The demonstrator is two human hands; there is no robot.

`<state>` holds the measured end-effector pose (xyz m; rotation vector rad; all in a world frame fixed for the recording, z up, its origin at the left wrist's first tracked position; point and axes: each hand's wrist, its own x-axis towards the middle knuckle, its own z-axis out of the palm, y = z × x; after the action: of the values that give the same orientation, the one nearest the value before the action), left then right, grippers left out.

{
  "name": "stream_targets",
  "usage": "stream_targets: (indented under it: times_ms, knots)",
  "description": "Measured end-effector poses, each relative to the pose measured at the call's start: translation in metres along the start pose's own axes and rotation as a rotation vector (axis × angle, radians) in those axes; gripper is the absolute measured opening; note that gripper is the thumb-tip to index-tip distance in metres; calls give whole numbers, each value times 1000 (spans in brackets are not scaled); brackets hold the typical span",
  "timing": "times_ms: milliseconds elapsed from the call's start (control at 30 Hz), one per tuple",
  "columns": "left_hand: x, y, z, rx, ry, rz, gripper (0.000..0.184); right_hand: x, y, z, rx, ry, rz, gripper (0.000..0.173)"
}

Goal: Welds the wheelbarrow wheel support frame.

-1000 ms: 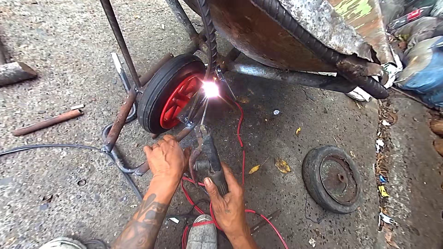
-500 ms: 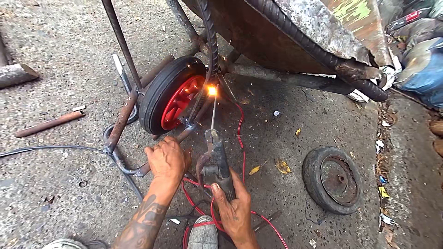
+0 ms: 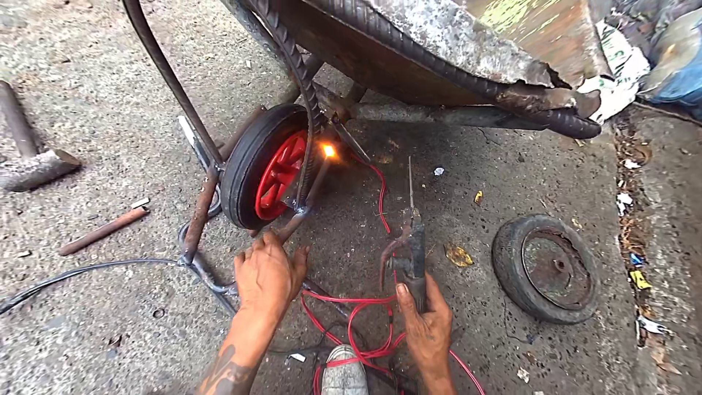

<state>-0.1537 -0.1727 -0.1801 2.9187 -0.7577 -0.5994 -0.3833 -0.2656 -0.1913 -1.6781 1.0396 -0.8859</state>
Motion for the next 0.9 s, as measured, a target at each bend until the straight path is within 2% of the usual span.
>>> stream_targets:
  times_ms: [233,333,533,700,767,833,900]
  knots:
    - [-19,-10,-42,-35,21,90,76,10,13,-6,-41,88,75,50]
    - [-17,-29,-58,-106,108,144,81,15,18,-10,-16,88,81,49]
    - [-13,-59,-86,-222,236,212,88,11,12,-9,119,-29,76,33]
    - [-11,-81,-105,-288,183,236,86,1,7,5,184,-181,83,45]
    - [-15,-86,-121,-363,190,249,77,-1,7,11,193,-227,73,46]
    - [-15,-91,-138,-513,335,391,59,-2,7,17,201,-247,71,46]
    - [-1,-109,-155,-585,446,703,48,-2,7,21,207,-249,69,46]
